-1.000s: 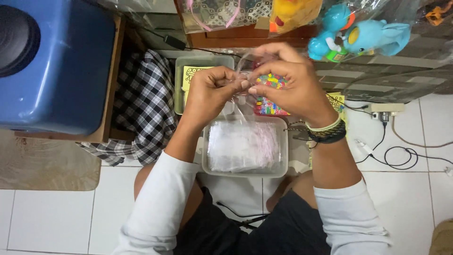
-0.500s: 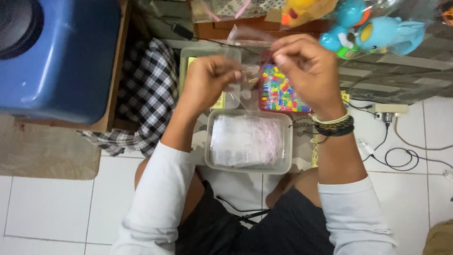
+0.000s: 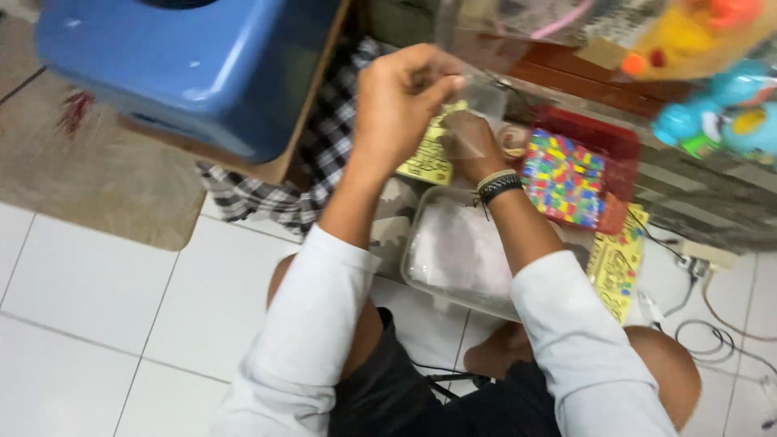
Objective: The person places drawing cards and colorful mosaic pieces into small plastic bags by hand, handling items one at a time.
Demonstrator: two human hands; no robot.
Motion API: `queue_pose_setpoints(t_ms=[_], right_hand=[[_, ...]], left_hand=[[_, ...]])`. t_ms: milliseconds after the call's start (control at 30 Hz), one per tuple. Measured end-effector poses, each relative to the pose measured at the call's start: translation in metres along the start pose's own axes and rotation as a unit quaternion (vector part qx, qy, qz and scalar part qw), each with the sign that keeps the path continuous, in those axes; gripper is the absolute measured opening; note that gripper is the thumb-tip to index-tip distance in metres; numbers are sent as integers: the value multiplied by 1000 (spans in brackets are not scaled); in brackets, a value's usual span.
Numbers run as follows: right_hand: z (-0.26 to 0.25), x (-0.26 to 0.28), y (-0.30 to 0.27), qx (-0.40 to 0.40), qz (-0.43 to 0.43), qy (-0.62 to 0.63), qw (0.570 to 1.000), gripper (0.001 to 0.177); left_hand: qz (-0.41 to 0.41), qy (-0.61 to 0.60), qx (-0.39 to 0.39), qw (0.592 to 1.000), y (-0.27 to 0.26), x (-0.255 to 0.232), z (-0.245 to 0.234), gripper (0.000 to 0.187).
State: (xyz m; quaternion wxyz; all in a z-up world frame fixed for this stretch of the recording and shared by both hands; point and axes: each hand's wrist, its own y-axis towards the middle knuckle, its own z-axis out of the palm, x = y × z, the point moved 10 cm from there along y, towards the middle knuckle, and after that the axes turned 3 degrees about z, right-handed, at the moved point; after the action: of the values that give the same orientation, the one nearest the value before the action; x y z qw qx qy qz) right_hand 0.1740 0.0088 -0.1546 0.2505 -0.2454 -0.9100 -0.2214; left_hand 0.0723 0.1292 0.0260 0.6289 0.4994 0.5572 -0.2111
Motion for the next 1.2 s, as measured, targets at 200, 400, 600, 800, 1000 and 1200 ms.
queue_pose_setpoints(t_ms=[200, 400, 600, 800, 1000, 1200], right_hand=[[40, 17, 32, 55, 68, -80, 993, 43], [45, 14, 25, 68, 96, -85, 989, 34], [29, 11, 17, 64, 121, -96, 986, 27], [16, 15, 17, 59, 145, -100, 983, 23], [-6, 3, 14, 44, 173, -112, 978, 25], [-96, 89, -30, -105, -135, -347, 922, 30]], left_hand=[[47, 51, -18, 997, -2, -17, -11, 13], [46, 36, -10, 998, 0, -22, -14, 13], [54, 35, -18, 998, -1, -22, -14, 12], [64, 32, -20, 997, -4, -26, -12, 10], [55, 33, -12, 998, 3, -20, -12, 11], [-52, -88, 20, 995, 7, 1, 0, 9]])
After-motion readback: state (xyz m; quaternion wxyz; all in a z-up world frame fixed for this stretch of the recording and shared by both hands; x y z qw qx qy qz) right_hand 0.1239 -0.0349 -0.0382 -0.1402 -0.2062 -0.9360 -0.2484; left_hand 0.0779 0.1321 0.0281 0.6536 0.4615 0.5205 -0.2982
